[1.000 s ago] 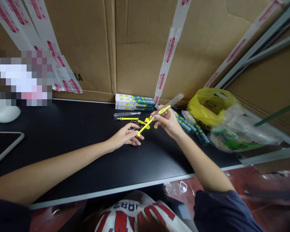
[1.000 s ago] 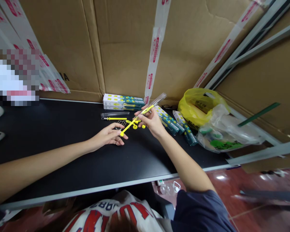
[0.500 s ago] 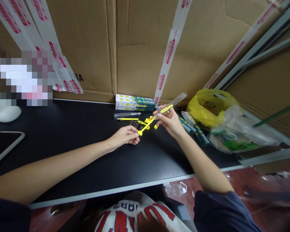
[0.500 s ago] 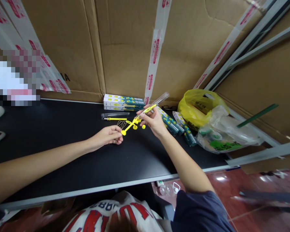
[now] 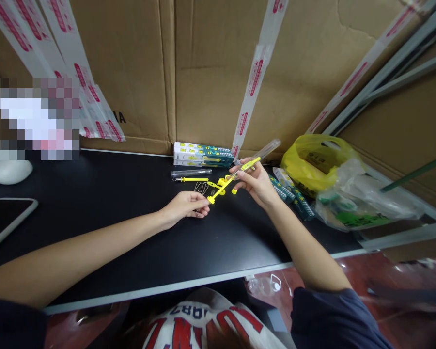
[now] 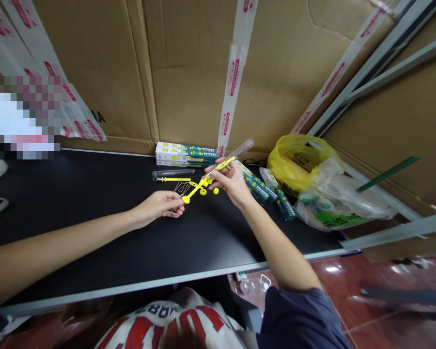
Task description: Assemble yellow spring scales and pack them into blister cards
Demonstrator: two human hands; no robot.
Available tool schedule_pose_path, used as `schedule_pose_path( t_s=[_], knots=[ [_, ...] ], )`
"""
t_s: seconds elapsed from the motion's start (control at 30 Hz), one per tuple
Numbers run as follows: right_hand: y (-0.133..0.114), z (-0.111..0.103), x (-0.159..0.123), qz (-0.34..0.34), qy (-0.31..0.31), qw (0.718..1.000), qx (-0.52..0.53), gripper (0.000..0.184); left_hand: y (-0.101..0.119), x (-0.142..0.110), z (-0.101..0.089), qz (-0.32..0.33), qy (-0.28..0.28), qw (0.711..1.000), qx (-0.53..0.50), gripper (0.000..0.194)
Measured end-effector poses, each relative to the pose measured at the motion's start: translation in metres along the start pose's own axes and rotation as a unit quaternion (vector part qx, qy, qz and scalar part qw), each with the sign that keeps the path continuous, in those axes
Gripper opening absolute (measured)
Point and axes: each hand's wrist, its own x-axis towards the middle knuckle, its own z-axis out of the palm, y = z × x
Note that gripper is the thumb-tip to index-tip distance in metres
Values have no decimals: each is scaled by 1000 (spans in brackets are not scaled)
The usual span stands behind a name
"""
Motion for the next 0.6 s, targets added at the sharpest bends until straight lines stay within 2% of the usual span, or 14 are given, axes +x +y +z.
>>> schedule_pose_path(
  t_s=[0.3,0.6],
  knots=[
    [4,6,-3,55,-55,996,44,26,1,0,0,7,4,1000,-21,31],
    [11,21,-10,55,-53,997,18,30,3,-1,0,-3,-1,1000,-22,32]
  ],
)
